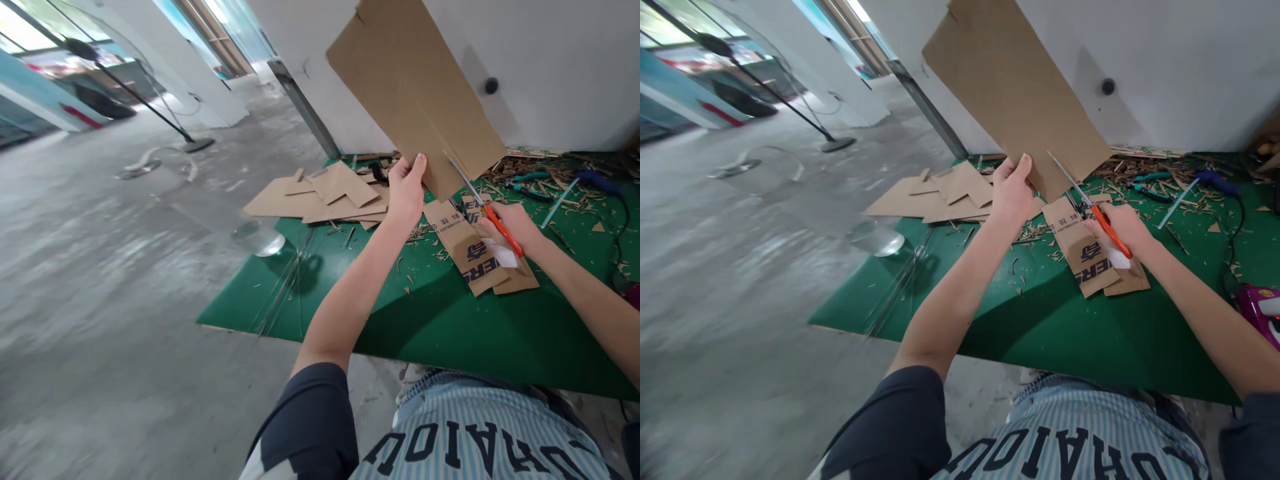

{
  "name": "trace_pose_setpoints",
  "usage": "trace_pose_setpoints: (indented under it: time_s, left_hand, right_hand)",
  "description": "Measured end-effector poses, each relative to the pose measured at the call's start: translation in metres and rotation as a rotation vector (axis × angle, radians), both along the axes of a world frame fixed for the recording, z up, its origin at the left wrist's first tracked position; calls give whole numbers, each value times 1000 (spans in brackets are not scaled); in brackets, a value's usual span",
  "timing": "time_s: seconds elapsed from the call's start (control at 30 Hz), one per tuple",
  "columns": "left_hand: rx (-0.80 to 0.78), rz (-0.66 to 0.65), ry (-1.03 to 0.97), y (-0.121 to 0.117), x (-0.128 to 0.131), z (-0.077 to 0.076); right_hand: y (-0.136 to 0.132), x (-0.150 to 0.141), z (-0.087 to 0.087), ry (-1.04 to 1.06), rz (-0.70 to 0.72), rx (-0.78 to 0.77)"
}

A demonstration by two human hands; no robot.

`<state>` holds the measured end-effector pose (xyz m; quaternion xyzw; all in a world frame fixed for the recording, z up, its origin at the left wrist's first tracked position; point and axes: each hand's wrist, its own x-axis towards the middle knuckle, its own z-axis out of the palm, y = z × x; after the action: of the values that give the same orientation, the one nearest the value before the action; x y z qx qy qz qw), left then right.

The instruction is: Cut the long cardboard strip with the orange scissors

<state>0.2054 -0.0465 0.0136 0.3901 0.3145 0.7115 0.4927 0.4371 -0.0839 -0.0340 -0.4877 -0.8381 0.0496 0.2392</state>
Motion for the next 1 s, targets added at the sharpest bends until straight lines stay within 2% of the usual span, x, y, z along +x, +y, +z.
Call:
trace_pose_setpoints:
  time_s: [0.13,0.3,0.57,0.73,0.87,1.0]
  left_hand:
    - [26,-7,44,-2,3,-2]
    - [46,-3,31,-3,5,-5]
    - [14,-35,-21,-8,12,-4]
    - [-25,-18,-80,-6,11,-4]
    - [-53,19,-116,0,8,-8]
    - [-45,26,-106,2,6,-11]
  right_hand:
    - [-1,0,4,27,4,-23]
    - [-7,-7,8,-85,-96,0]
    - [-4,-6,-5,-198,-184,115]
    - [-4,-10,-2,-131,-154,65]
    - [-5,-12,1,-68,-78,29]
    - [-4,-10,-3,24,-19,20]
